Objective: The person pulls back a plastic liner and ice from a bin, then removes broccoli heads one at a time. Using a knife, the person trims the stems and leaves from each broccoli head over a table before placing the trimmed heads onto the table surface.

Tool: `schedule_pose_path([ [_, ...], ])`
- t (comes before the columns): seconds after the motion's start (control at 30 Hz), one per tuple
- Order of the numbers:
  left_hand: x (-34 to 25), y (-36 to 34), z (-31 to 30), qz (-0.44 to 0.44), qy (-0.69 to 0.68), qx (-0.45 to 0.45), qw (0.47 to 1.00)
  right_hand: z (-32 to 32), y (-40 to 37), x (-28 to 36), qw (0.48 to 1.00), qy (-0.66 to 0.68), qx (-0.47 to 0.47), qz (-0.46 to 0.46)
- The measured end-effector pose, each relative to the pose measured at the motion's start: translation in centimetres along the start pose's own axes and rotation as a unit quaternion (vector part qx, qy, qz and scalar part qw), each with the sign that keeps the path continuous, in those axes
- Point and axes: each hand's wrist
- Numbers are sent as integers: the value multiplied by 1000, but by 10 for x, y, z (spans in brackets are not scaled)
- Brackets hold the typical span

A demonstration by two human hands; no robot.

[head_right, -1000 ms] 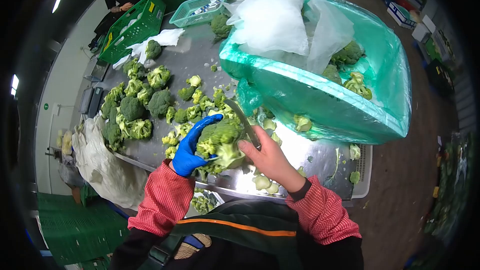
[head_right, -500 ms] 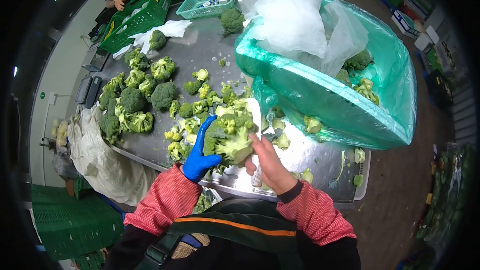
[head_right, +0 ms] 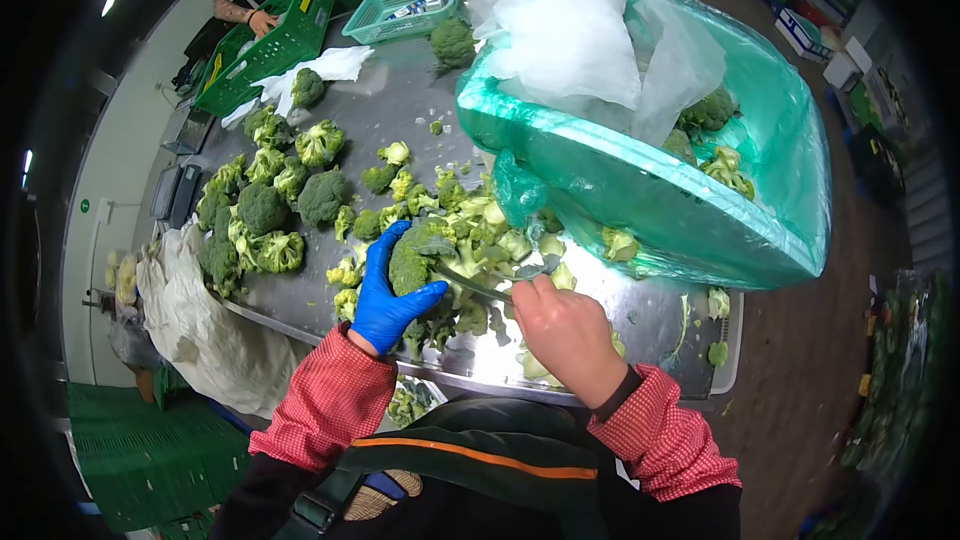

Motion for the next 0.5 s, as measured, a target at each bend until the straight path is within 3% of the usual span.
schedule_pose_path([
  [0.3, -14, -5, 28, 89, 140, -79, 983, 26, -25, -7, 995, -21, 51, 85],
  [0.4, -17, -8, 32, 117, 161, -96, 975, 45, -34, -15, 962, 248, 14, 112],
  [0.43, -18, -8, 34, 130, 168, -100, 972, 42, -34, -16, 899, 389, 68, 191],
  [0.5, -12, -4, 33, 109, 143, -86, 980, 25, -31, -14, 685, 629, 170, 325],
])
Point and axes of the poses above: each hand's wrist, its own y-axis towards the middle knuckle, its own z-axis out of the palm, x = y × z, and after that the axes turned 12 degrees about -z, right-handed
